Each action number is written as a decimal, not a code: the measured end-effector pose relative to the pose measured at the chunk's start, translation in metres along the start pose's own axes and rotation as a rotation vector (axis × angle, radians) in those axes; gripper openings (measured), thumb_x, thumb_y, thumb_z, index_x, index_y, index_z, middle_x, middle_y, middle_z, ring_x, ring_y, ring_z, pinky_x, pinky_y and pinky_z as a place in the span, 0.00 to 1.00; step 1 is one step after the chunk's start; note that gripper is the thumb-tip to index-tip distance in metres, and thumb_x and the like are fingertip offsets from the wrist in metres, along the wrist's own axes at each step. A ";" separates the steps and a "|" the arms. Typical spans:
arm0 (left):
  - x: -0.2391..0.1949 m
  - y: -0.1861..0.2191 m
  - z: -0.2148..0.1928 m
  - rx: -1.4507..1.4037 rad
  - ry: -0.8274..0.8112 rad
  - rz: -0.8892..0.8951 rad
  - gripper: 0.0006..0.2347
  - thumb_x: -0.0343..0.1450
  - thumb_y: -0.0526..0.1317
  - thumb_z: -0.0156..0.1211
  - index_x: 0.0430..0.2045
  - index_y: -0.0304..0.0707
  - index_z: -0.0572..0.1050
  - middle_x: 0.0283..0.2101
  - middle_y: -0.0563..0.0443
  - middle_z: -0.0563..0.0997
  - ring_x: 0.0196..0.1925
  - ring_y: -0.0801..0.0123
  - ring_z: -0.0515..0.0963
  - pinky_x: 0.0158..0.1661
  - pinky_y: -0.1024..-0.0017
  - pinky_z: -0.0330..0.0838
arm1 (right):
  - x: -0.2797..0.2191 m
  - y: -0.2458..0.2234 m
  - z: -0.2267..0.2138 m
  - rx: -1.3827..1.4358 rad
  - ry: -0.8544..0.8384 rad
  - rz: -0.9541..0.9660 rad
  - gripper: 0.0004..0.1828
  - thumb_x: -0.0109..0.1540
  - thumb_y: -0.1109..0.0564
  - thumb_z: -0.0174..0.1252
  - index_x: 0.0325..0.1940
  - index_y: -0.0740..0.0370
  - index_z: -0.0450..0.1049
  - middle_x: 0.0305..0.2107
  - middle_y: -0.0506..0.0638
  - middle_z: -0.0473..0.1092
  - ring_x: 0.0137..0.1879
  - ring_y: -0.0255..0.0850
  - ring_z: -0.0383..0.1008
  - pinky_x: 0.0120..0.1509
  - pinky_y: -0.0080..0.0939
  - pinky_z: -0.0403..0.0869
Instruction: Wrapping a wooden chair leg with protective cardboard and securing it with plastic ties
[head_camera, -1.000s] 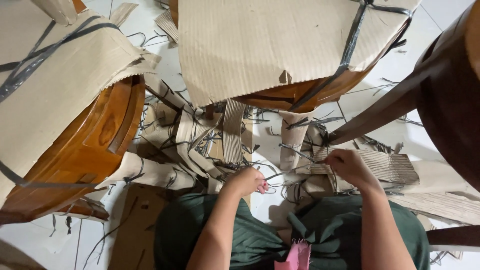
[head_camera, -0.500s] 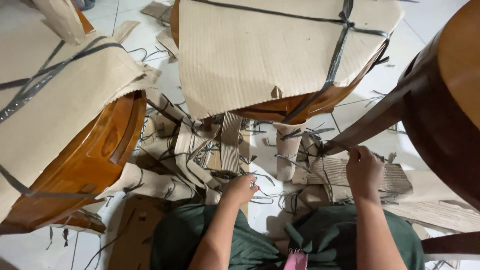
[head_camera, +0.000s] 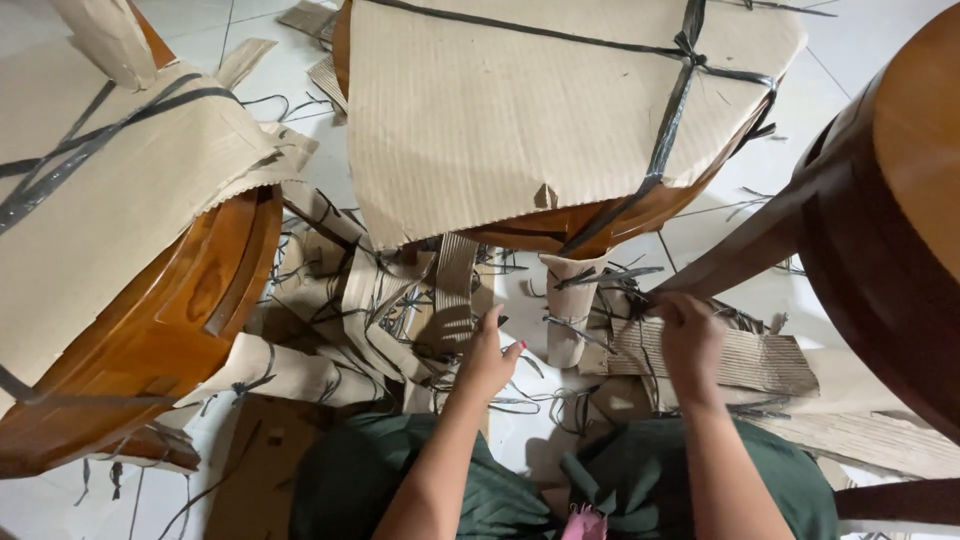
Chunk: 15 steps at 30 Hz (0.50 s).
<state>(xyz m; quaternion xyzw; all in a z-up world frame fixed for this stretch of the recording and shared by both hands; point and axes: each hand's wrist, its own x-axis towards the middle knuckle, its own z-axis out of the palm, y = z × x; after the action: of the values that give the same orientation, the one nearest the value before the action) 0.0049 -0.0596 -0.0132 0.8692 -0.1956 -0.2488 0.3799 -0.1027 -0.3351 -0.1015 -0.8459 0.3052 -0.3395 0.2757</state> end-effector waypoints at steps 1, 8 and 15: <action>0.005 -0.004 0.006 -0.001 0.000 -0.002 0.28 0.73 0.35 0.55 0.68 0.25 0.54 0.66 0.19 0.63 0.69 0.31 0.64 0.66 0.40 0.61 | -0.001 0.007 0.014 -0.001 -0.002 -0.001 0.06 0.64 0.62 0.61 0.43 0.57 0.82 0.32 0.59 0.78 0.44 0.63 0.77 0.49 0.63 0.73; 0.016 -0.014 0.027 -0.040 -0.009 0.117 0.27 0.76 0.34 0.50 0.72 0.34 0.51 0.68 0.21 0.60 0.72 0.31 0.59 0.67 0.41 0.58 | -0.026 0.038 0.102 0.185 -0.299 0.046 0.12 0.61 0.60 0.60 0.42 0.45 0.85 0.29 0.51 0.79 0.42 0.55 0.80 0.50 0.53 0.77; 0.066 -0.099 0.081 0.185 -0.205 0.048 0.20 0.77 0.42 0.45 0.67 0.48 0.61 0.52 0.40 0.81 0.59 0.49 0.79 0.57 0.50 0.74 | -0.027 0.078 0.128 0.181 -0.397 0.005 0.09 0.60 0.59 0.60 0.41 0.49 0.84 0.28 0.57 0.78 0.41 0.62 0.78 0.48 0.59 0.75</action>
<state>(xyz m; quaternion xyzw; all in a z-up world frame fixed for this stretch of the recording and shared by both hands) 0.0256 -0.0778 -0.1546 0.8657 -0.2764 -0.3079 0.2818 -0.0488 -0.3348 -0.2436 -0.8671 0.2153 -0.1914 0.4063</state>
